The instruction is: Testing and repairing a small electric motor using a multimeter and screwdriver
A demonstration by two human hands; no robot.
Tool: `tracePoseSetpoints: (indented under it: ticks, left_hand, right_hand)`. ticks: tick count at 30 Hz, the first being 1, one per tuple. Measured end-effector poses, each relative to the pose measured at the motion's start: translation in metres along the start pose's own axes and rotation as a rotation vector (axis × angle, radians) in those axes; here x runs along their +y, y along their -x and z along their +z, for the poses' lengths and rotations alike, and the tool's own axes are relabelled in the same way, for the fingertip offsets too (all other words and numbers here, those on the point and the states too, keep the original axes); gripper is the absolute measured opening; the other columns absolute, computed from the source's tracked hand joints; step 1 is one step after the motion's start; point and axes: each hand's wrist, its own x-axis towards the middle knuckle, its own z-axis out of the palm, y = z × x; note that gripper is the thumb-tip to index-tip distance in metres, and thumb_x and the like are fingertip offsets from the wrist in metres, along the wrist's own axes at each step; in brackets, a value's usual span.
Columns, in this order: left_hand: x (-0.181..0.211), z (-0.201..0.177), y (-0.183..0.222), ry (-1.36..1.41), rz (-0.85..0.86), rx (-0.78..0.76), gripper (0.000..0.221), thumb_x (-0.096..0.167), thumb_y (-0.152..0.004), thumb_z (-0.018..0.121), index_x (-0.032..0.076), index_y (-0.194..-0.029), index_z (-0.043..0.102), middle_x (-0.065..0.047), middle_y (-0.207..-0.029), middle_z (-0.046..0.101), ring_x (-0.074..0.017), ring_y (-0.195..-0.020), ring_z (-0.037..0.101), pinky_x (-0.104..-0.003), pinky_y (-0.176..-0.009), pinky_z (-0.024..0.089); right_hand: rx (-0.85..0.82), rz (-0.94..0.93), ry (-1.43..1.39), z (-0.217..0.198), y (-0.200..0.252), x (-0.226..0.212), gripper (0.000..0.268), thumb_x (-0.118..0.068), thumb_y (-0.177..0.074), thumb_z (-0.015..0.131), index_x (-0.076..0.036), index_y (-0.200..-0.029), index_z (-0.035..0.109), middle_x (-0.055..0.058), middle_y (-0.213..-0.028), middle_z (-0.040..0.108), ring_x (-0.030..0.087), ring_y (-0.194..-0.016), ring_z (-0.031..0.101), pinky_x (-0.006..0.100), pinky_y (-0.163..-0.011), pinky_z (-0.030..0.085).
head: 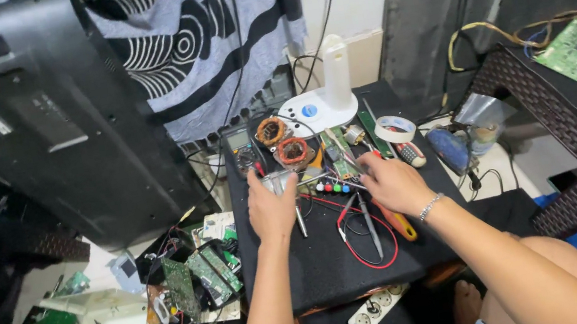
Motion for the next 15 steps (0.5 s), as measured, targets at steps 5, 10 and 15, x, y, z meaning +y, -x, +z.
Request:
tracePoseSetpoints:
  ticks: [5,10,15]
  left_hand:
    - [-0.019,-0.005,-0.008,-0.004,-0.013,-0.04,0.046,0.041,-0.1,0.047,0.012,-0.135,0.056,-0.018,-0.122,0.067,-0.0426,-0.118,0.062,-0.054,-0.101,0.048]
    - [-0.051,-0.002,-0.027,-0.002,-0.086,-0.058,0.035,0.04,-0.098,0.047,0.024,-0.119,0.07,-0.007,-0.114,0.073,-0.0336,-0.114,0.067,-0.047,-0.099,0.051]
    - [-0.083,-0.021,-0.024,0.021,-0.125,-0.083,0.031,0.035,-0.094,0.057,0.021,-0.117,0.074,-0.006,-0.105,0.078,-0.0348,-0.109,0.069,-0.047,-0.097,0.053]
  right_hand:
    - [-0.034,0.015,-0.005,-0.025,0.012,-0.023,0.035,-0.03,-0.094,0.056,-0.018,-0.125,0.063,0.016,-0.111,0.077,0.042,-0.112,0.068,0.055,-0.094,0.054]
    - [-0.041,0.022,0.039,-0.042,0.015,-0.026,0.034,-0.029,-0.093,0.057,-0.017,-0.123,0.065,0.018,-0.111,0.077,0.043,-0.112,0.069,0.055,-0.096,0.054]
    - [-0.061,0.007,0.098,-0.038,-0.001,-0.008,0.031,-0.028,-0.092,0.057,-0.018,-0.119,0.067,0.019,-0.107,0.078,0.04,-0.112,0.07,0.052,-0.098,0.053]
